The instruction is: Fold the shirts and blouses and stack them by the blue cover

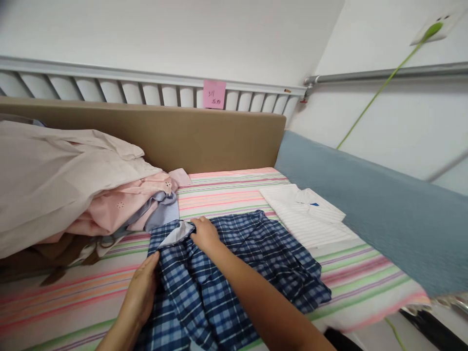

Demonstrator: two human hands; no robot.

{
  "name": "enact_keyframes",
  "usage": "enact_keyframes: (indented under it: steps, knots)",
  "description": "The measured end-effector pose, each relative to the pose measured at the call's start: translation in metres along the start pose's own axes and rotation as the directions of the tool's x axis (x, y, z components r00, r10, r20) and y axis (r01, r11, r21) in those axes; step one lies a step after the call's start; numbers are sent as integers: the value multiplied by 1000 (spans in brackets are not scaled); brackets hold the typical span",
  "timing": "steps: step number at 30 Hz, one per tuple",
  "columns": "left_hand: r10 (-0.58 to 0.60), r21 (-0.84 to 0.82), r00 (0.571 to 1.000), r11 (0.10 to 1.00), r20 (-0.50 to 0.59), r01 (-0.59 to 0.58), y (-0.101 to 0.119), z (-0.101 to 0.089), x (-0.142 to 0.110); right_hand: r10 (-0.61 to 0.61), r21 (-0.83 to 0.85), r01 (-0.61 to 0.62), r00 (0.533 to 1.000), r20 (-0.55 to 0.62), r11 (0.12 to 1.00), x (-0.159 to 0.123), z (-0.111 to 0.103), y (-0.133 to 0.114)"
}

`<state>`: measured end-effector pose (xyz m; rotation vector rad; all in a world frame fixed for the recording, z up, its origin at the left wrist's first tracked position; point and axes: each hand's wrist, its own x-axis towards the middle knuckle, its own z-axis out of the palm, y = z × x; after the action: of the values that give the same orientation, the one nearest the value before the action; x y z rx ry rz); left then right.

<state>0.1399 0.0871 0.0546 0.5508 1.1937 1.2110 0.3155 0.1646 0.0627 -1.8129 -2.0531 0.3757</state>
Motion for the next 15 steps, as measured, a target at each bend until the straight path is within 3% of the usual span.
enact_keyframes:
  steps: [2,7,12,15]
  knots:
    - [13,4,1000,1000,20,-13,0,0,0,-2,6,2,1000,6,1000,7,1,-7]
    - [5,-43,992,999,128,0,3,0,-3,51,242,-62,997,52,968,16,-7,-14]
    - [10,-55,989,998,148,-2,4,2,-5,223,292,-252,966,128,923,19,-13,-15]
    - [-14,-42,984,999,180,22,4,2,-5,306,268,-311,950,61,912,10,-19,-14]
